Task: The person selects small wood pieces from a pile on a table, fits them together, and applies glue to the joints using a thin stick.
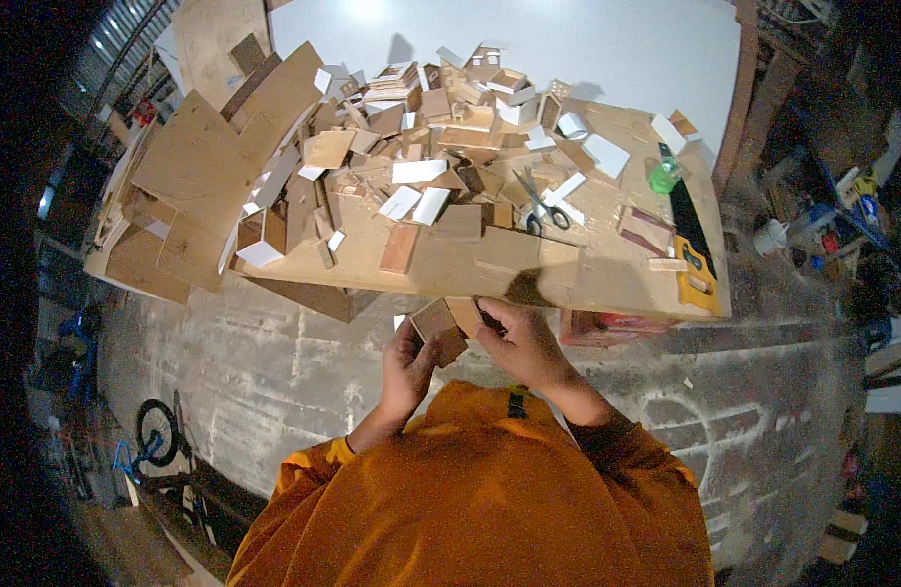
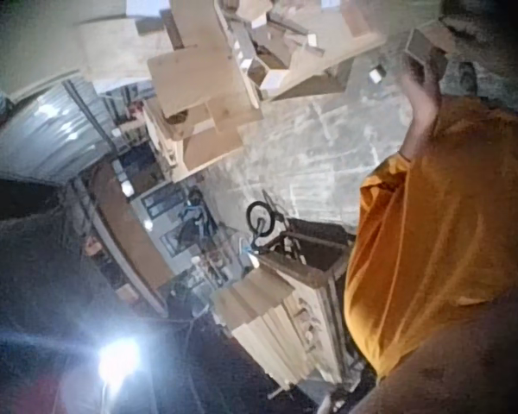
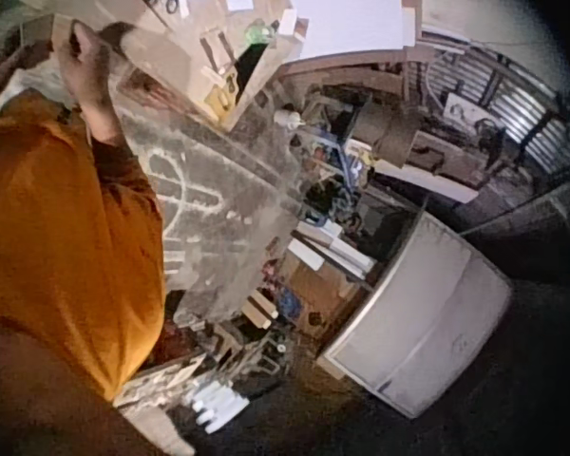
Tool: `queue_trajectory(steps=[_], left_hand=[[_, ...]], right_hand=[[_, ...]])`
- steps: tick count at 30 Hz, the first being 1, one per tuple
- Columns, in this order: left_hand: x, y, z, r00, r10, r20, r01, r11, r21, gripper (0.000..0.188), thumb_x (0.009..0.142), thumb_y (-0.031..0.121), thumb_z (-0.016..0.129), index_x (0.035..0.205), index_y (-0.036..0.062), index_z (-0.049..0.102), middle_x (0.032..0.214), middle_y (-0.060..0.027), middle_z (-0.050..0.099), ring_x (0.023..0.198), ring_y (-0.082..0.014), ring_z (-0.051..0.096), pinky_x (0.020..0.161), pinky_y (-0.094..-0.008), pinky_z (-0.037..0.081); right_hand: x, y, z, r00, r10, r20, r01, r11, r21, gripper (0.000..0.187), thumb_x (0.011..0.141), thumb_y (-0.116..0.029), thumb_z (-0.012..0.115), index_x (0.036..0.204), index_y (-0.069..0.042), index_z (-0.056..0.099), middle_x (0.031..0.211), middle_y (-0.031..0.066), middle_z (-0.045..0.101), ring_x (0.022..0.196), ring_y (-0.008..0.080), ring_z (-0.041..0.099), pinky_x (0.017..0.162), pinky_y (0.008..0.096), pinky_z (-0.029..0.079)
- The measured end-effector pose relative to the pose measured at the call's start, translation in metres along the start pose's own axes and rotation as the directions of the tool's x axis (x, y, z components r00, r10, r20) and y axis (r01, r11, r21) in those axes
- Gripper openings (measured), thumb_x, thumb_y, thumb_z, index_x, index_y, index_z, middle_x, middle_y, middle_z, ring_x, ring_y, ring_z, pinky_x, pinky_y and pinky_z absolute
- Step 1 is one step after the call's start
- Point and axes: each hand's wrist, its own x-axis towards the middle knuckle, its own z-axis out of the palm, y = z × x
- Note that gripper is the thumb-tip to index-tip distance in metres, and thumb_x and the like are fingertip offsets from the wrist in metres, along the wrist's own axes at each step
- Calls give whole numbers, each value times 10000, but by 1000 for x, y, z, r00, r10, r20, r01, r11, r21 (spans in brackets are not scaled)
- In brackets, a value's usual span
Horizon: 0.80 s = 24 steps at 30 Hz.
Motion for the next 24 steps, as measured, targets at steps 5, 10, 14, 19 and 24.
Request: queue_trajectory(steps=[5, 10, 14, 19, 24], left_hand=[[2, -5, 9, 995, -103, 1, 101, 971, -218, 305, 937, 58, 498, 1229, -26, 470, 1102, -87, 584, 990, -131, 558, 858, -268, 457], [11, 5, 28, 986, -151, 71, 167, 897, -409, 250, 961, 122, 501, 1195, 33, 490, 1001, -9, 571, 862, -69, 534, 763, -244, 475], [22, 6, 48, 992, -118, 55, 130, 883, -451, 278, 958, 118, 506, 1224, 39, 482, 969, 16, 559, 817, -57, 507, 706, -229, 454], [47, 11, 73, 998, -58, -7, 47, 863, -504, 292, 953, 88, 502, 1238, 33, 473, 940, 10, 552, 758, -55, 486, 665, -221, 438], [77, 14, 108, 986, -136, -96, 70, 862, -502, 248, 938, 46, 499, 1181, -2, 488, 901, -24, 559, 724, -63, 491, 644, -225, 446]], right_hand=[[-13, 5, -9, 963, 212, -166, -171, 958, 232, 195, 914, -56, 496, 1087, 4, 560, 848, 18, 600, 781, 70, 569, 689, 252, 494], [-8, 3, 0, 858, 297, -418, 4, 811, 584, 237, 945, -69, 477, 1175, -17, 495, 887, 29, 620, 617, 55, 557, 535, 198, 463], [-9, 9, -4, 890, 237, -390, 5, 850, 526, 285, 944, -66, 497, 1214, 22, 472, 1096, 92, 602, 976, 138, 553, 851, 273, 426], [4, 15, -22, 921, 154, -358, 30, 888, 460, 323, 937, -79, 522, 1228, 35, 441, 1087, 103, 602, 998, 149, 557, 873, 272, 421], [17, 35, -61, 941, 74, -330, 36, 948, 317, 335, 935, -108, 544, 1219, 18, 418, 958, 67, 591, 851, 117, 538, 750, 254, 426]])
